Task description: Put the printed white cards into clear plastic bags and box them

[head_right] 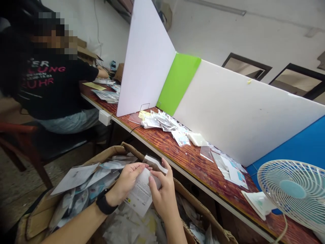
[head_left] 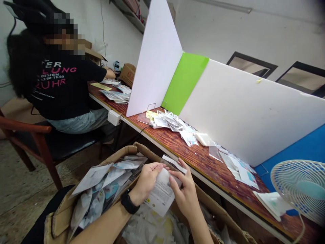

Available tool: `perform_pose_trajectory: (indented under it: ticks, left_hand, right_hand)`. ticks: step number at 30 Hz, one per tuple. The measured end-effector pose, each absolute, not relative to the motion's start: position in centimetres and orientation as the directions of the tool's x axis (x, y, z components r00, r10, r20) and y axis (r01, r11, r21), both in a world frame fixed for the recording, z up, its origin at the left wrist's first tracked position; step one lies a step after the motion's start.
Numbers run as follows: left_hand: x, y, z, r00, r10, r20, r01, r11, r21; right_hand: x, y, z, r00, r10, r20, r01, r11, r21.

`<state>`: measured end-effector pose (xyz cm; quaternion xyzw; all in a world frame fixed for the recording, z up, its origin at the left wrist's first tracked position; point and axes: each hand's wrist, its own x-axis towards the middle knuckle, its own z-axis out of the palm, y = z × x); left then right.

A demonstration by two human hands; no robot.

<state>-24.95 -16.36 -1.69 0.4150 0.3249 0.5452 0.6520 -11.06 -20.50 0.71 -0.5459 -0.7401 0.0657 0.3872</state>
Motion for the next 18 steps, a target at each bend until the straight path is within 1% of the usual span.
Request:
perform_pose_trajectory:
  ticks: [1,2,5,6,7,9,11,13,15,18]
  left_hand:
    - [-25.0,-16.4,-1.6,0.189,0.981,0.038,-0.42,0.046,0.906]
    - [-25.0,-16.4,-1.6,0.182,0.982,0.051,-0.397,0.026,0.917]
    - [-24.8,-16.8,-1.5,0.167,0.98,0.11,-0.337,-0.048,0.94]
    - [-24.7,-17.1,-1.5,0.17,0.976,0.133,-0.324,-0.072,0.943]
    - [-24.6,-17.4,-1.5,0.175,0.972,0.159,-0.303,-0.101,0.948]
    - [-24.5,-18.1,-1.4,0.189,0.956,0.225,-0.229,-0.18,0.957]
    - [-24.6,-18.8,-1.2,0.212,0.93,0.3,-0.127,-0.279,0.952]
    - [-24.7,-19.3,-0.9,0.238,0.906,0.349,-0.044,-0.349,0.936]
    - [-25.0,-19.7,-0.4,0.279,0.89,0.36,0.002,-0.376,0.927]
    - [-25.2,-20.0,0.0,0.345,0.871,0.35,0.037,-0.385,0.922]
  right_hand:
    - [-11.2,-20.5,0.7,-0.102,0.846,0.524,0.783,0.393,-0.482]
    - [-11.3,-20.5,0.7,-0.104,0.815,0.571,0.818,0.396,-0.417]
    - [-11.6,-20.6,0.9,-0.144,0.633,0.761,0.924,0.361,-0.126]
    - [-11.6,-20.6,1.0,-0.169,0.574,0.801,0.938,0.343,-0.047]
    - [-11.6,-20.7,1.1,-0.191,0.539,0.821,0.941,0.339,-0.003]
    - [-11.5,-20.8,1.3,-0.233,0.538,0.81,0.919,0.395,0.001]
    - [-11.4,-20.9,1.5,-0.267,0.559,0.785,0.88,0.473,-0.038]
    - [-11.4,-21.0,1.7,-0.269,0.566,0.78,0.865,0.498,-0.063]
    - [-11.4,-21.1,1.8,-0.251,0.563,0.787,0.86,0.503,-0.086]
    - [-11.3,-21.2,2.1,-0.237,0.59,0.772,0.835,0.53,-0.149]
